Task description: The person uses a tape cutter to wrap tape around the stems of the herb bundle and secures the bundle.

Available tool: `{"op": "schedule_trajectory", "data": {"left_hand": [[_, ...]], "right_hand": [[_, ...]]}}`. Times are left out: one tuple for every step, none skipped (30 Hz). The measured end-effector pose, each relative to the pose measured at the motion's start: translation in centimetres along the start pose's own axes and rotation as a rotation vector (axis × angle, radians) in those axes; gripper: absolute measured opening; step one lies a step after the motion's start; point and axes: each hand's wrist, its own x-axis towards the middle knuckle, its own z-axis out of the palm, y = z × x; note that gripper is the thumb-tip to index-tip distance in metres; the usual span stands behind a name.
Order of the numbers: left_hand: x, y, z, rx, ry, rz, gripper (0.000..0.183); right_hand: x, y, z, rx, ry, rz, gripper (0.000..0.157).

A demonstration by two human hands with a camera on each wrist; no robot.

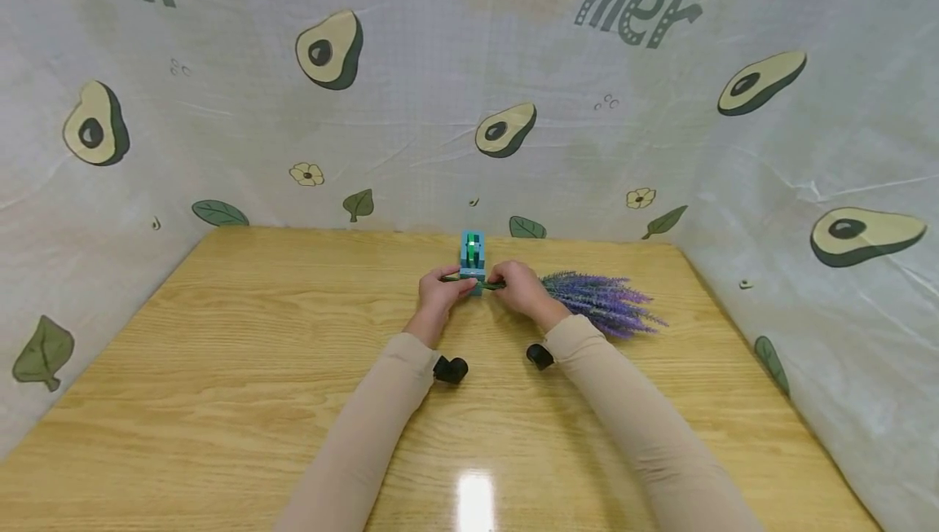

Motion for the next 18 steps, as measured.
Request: {"op": "schedule_trajectory", "data": {"left_hand": [[-0.1, 0.0, -0.2, 0.0, 0.0, -0.02, 0.043], [-0.1, -0.1, -0.3, 0.0, 0.0, -0.038, 0.044], [-0.2, -0.2, -0.5, 0.002, -0.003, -0.054, 0.046], [-0.2, -0.3, -0.6, 0.008, -0.007, -0.063, 0.048], [-0.2, -0.4, -0.7, 0.015, -0.013, -0.065, 0.049], [-0.3, -0.4, -0.7, 0.026, -0.023, -0.062, 0.049], [-0.3, -0.5, -0.8, 0.035, -0.031, -0.051, 0.049], [-0.4, -0.5, -0.8, 0.047, -0.037, -0.038, 0.048], [-0.5, -0.4, -0.9, 0.053, -0.045, -0.025, 0.046], [-0.5, -0.4, -0.9, 0.068, -0.051, -0.012, 0.043], [-0.6, -0.4, -1.1, 0.087, -0.06, 0.001, 0.039], [-0.7, -0.4, -1.2, 0.111, -0.076, 0.016, 0.034], [-0.8, -0.4, -1.3, 0.145, -0.095, 0.032, 0.03], [-0.9, -0.3, -1.5, 0.187, -0.118, 0.053, 0.026], [-1.0, -0.2, -1.6, 0.236, -0.149, 0.077, 0.022], [-1.1, -0.1, -1.8, 0.294, -0.179, 0.102, 0.019], [-1.2, 0.0, -1.9, 0.35, -0.215, 0.129, 0.017], [-1.2, 0.2, -2.1, 0.4, -0.252, 0.152, 0.017]], "right_hand": [[0.0, 0.0, 0.1, -0.004, -0.012, -0.008, 0.012], [0.0, 0.0, 0.1, -0.008, -0.027, -0.015, 0.013], [-0.1, 0.0, 0.2, -0.01, -0.042, -0.018, 0.013], [-0.1, 0.0, 0.2, -0.014, -0.053, -0.017, 0.013], [-0.1, 0.0, 0.2, -0.019, -0.057, -0.015, 0.013], [-0.2, 0.0, 0.2, -0.024, -0.058, -0.014, 0.013], [-0.2, 0.0, 0.1, -0.027, -0.057, -0.014, 0.013], [-0.2, -0.1, 0.0, -0.026, -0.054, -0.012, 0.013], [-0.2, -0.1, -0.1, -0.025, -0.052, -0.009, 0.013], [-0.3, -0.2, -0.2, -0.022, -0.054, -0.008, 0.013], [-0.3, -0.3, -0.4, -0.023, -0.059, -0.009, 0.012], [-0.4, -0.3, -0.5, -0.023, -0.065, -0.008, 0.012], [-0.5, -0.4, -0.7, -0.022, -0.072, -0.007, 0.011], [-0.6, -0.5, -0.9, -0.021, -0.077, -0.006, 0.011], [-0.7, -0.7, -1.1, -0.021, -0.079, -0.008, 0.01], [-0.9, -0.8, -1.2, -0.022, -0.081, -0.011, 0.01], [-1.0, -0.9, -1.4, -0.025, -0.081, -0.013, 0.009], [-1.1, -1.1, -1.6, -0.028, -0.081, -0.017, 0.009]]}}
